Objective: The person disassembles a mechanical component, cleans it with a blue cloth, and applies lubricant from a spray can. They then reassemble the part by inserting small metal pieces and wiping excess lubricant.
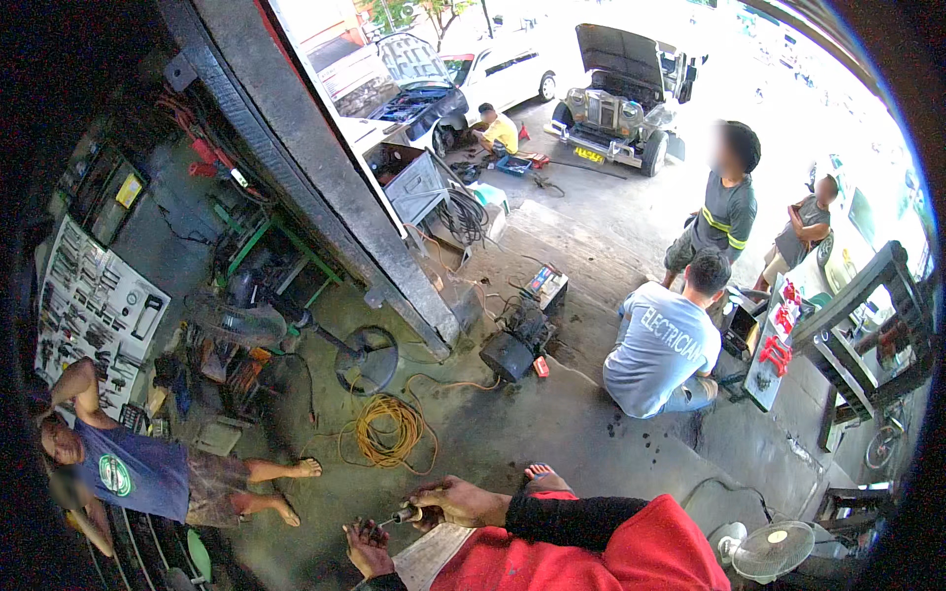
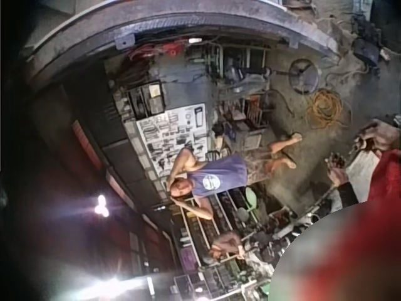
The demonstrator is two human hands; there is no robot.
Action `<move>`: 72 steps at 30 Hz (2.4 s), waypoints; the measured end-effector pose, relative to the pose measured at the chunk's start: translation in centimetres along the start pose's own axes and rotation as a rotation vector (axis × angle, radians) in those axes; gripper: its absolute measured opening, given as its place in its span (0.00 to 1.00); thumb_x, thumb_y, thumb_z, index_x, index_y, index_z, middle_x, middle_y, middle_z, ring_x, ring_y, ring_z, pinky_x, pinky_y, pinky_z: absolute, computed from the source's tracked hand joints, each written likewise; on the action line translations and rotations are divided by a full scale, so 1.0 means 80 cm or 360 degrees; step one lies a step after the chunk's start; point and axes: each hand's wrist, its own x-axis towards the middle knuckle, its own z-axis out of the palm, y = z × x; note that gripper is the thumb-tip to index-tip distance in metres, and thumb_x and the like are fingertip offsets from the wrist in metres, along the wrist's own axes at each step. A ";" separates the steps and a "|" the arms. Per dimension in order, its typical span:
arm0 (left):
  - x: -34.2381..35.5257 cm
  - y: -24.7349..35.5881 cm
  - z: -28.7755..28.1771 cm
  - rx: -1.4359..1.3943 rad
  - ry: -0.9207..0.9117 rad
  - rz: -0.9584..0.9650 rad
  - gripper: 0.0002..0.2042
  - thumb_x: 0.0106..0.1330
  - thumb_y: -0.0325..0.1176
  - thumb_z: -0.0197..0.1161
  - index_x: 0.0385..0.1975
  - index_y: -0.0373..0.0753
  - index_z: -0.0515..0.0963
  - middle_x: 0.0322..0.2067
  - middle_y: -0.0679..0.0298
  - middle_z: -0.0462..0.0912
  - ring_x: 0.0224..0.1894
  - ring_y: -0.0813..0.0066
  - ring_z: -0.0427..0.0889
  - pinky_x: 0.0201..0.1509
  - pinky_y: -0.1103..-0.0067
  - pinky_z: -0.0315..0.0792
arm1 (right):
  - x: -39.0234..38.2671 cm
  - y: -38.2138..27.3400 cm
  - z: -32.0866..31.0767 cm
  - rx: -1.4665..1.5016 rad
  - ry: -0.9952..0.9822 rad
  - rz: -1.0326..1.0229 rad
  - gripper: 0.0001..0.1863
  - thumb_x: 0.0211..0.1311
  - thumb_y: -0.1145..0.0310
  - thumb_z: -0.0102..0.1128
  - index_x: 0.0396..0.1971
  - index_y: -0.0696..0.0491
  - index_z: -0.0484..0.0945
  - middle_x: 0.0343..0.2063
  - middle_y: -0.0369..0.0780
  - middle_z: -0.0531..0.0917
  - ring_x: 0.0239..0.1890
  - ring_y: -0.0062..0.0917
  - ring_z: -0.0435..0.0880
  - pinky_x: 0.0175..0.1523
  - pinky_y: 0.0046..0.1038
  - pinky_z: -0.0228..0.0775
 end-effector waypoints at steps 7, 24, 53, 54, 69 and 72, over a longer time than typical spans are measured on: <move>-0.011 0.014 0.028 0.0017 -0.0033 0.0031 0.25 0.79 0.57 0.55 0.54 0.39 0.80 0.37 0.62 0.86 0.31 0.70 0.82 0.37 0.71 0.77 | 0.016 -0.006 -0.009 -0.0014 -0.0077 0.0000 0.18 0.77 0.65 0.62 0.55 0.63 0.82 0.47 0.44 0.89 0.44 0.27 0.89 0.49 0.29 0.85; -0.035 0.023 0.069 -0.0096 0.0063 0.0058 0.27 0.79 0.59 0.54 0.55 0.39 0.79 0.38 0.61 0.86 0.32 0.69 0.83 0.37 0.71 0.78 | 0.018 -0.055 -0.025 -0.0018 0.0021 0.0092 0.16 0.78 0.67 0.59 0.55 0.64 0.81 0.46 0.45 0.89 0.42 0.29 0.89 0.49 0.30 0.85; 0.055 0.198 -0.097 -0.1191 0.0838 0.0673 0.25 0.83 0.51 0.52 0.61 0.33 0.77 0.42 0.62 0.86 0.33 0.80 0.82 0.38 0.80 0.78 | 0.496 0.048 0.213 -0.0870 -0.0502 0.1200 0.17 0.75 0.61 0.58 0.50 0.60 0.82 0.41 0.49 0.88 0.38 0.36 0.88 0.40 0.33 0.82; 0.050 0.198 -0.104 -0.1209 0.0903 0.0680 0.25 0.83 0.51 0.52 0.62 0.33 0.77 0.42 0.62 0.86 0.34 0.80 0.82 0.38 0.80 0.79 | 0.511 0.061 0.226 -0.0891 -0.0557 0.1269 0.17 0.76 0.61 0.58 0.50 0.60 0.81 0.41 0.49 0.88 0.39 0.35 0.88 0.41 0.33 0.82; 0.107 0.251 -0.207 -0.1543 0.1876 0.0810 0.25 0.82 0.51 0.53 0.63 0.35 0.76 0.42 0.63 0.85 0.36 0.80 0.83 0.40 0.81 0.79 | 0.715 0.316 0.405 -0.1210 -0.1074 0.2154 0.19 0.74 0.63 0.59 0.53 0.63 0.80 0.42 0.51 0.88 0.38 0.35 0.89 0.40 0.31 0.86; 0.167 0.307 -0.271 -0.1615 0.1715 0.0786 0.24 0.83 0.50 0.53 0.63 0.34 0.76 0.42 0.62 0.85 0.36 0.80 0.82 0.38 0.83 0.78 | 0.770 0.344 0.462 -0.1138 -0.1316 0.2228 0.20 0.74 0.63 0.59 0.54 0.65 0.80 0.42 0.52 0.88 0.39 0.37 0.90 0.40 0.32 0.87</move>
